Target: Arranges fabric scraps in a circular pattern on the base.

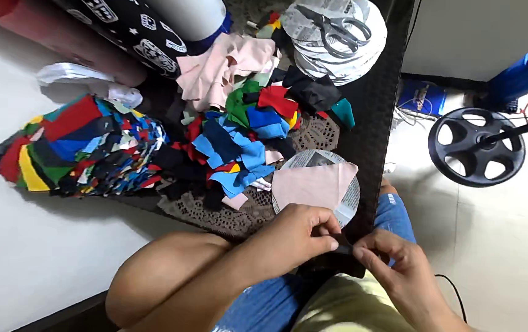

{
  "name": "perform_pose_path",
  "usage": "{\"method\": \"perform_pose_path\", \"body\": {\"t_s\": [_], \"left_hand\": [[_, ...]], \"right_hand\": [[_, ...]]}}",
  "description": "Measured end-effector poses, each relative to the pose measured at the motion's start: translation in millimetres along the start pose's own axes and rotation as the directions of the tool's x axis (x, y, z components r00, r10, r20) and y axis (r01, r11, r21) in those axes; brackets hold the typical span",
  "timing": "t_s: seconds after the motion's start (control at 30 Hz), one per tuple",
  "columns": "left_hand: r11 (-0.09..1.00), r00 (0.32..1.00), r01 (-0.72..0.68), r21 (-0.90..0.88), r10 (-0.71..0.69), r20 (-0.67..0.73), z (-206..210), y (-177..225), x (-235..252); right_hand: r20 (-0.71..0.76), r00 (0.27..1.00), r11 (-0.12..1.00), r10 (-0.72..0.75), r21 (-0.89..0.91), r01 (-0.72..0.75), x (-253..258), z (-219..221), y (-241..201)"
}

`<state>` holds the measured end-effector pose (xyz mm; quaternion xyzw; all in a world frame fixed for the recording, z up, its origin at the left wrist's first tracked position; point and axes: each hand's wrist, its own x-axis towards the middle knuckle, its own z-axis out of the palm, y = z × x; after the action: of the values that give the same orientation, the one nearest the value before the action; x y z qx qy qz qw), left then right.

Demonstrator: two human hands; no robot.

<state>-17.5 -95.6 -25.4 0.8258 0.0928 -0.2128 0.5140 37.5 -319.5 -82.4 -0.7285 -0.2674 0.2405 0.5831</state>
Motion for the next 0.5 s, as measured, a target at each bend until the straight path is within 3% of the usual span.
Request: {"method": "perform_pose_path", "body": {"t_s": [0.07, 0.17, 0.33, 0.5], "left_hand": [[0.998, 0.999, 0.048, 0.038, -0.048, -0.012, 4, -4, 1], [0.995, 0.991, 0.071, 0.069, -0.062, -0.122, 9, -3, 7], [0.959, 0.928, 0.081, 0.272, 0.027, -0.372, 17, 2, 20], [0.858, 0.882, 0.002, 0.514, 0.241, -0.406, 15, 2, 36]], "right_hand": [[-0.026, 0.994, 0.966, -0.104, -0.24, 0.094, -5, 4, 9], [-0.059, 0.976, 0.891, -0.211, -0.422, 0.168, 5, 7, 10], [-0.102, 0.966, 0.837, -0.237, -0.527, 0.149, 31, 3, 4], [-0.124, 0.97, 0.803, -0.211, -0.587, 0.099, 44, 5, 6]]}}
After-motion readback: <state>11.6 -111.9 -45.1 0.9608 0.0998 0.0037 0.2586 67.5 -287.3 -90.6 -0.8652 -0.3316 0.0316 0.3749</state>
